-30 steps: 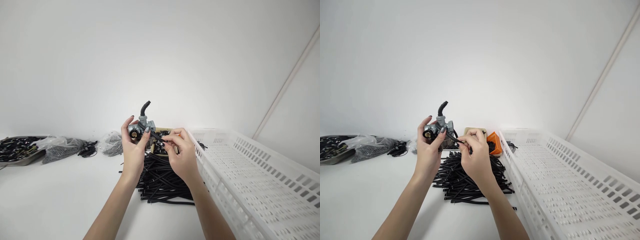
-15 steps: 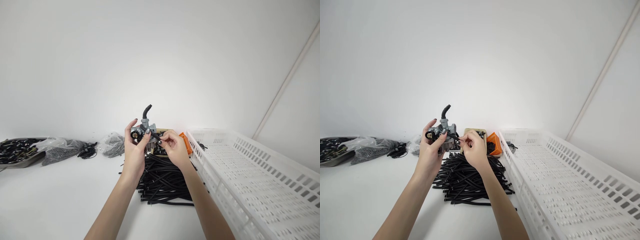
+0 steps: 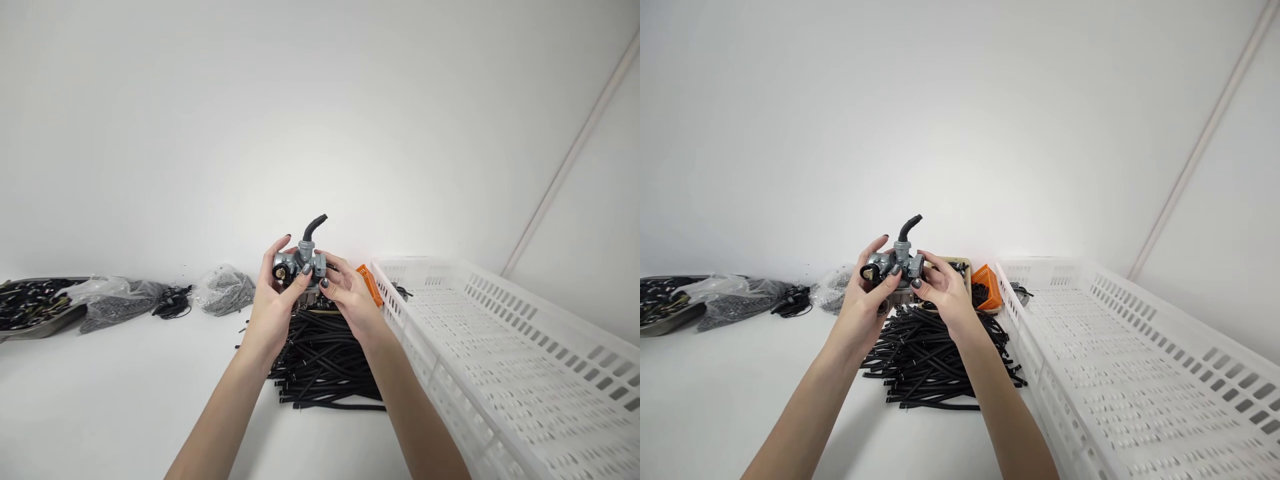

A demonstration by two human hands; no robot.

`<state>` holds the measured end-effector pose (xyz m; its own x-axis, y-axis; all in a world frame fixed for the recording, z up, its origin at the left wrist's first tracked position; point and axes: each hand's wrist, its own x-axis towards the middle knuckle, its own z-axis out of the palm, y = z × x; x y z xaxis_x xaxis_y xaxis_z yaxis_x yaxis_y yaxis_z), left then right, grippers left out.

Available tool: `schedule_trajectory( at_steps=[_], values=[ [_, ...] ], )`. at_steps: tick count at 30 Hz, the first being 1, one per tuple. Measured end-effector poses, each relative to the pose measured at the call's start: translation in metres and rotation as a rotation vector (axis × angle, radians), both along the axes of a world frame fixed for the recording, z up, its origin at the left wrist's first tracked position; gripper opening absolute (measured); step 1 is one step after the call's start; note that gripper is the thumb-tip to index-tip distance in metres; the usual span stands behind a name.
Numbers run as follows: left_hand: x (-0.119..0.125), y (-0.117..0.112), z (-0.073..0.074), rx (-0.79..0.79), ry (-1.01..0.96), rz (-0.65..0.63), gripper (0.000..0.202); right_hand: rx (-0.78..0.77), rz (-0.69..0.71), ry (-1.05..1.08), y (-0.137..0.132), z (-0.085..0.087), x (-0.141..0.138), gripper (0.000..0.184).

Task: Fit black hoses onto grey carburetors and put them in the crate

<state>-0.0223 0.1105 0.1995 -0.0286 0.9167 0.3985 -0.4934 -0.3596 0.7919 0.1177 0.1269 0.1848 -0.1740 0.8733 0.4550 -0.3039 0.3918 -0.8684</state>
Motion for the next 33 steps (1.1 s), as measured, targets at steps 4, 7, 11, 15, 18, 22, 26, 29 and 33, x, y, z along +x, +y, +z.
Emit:
schedule_trajectory(
  at_steps=[4, 7, 11, 15, 18, 22, 26, 29, 33],
  values=[
    [-0.012, 0.011, 0.002, -0.11, -0.06, -0.155, 0.064, 0.078, -0.111, -0.128, -0.003, 0.001, 0.006, 0.07],
    [-0.019, 0.015, 0.004, -0.182, -0.136, -0.302, 0.059, 0.154, -0.186, -0.179, -0.009, 0.007, 0.017, 0.069],
    [-0.015, 0.012, 0.001, -0.312, -0.063, -0.557, 0.059, 0.245, -0.259, -0.075, -0.017, 0.016, 0.026, 0.048],
    [-0.002, 0.009, -0.006, -0.405, -0.029, -0.71, 0.051, 0.262, -0.223, -0.039, -0.017, 0.016, 0.025, 0.029],
    [0.001, 0.009, -0.008, -0.41, -0.044, -0.741, 0.049, 0.284, -0.245, -0.041, -0.016, 0.016, 0.024, 0.026],
    [-0.002, 0.009, -0.007, -0.388, -0.015, -0.758, 0.05, 0.281, -0.262, -0.063, -0.016, 0.015, 0.026, 0.027],
    [-0.003, 0.008, -0.007, -0.401, 0.0, -0.735, 0.05, 0.266, -0.281, -0.085, -0.018, 0.015, 0.026, 0.025],
    [-0.001, 0.008, -0.005, -0.412, 0.004, -0.717, 0.05, 0.244, -0.261, -0.085, -0.018, 0.017, 0.028, 0.028],
    [0.001, 0.008, -0.002, -0.297, -0.058, -0.504, 0.048, 0.232, -0.207, -0.142, -0.017, 0.016, 0.029, 0.052]
  ],
)
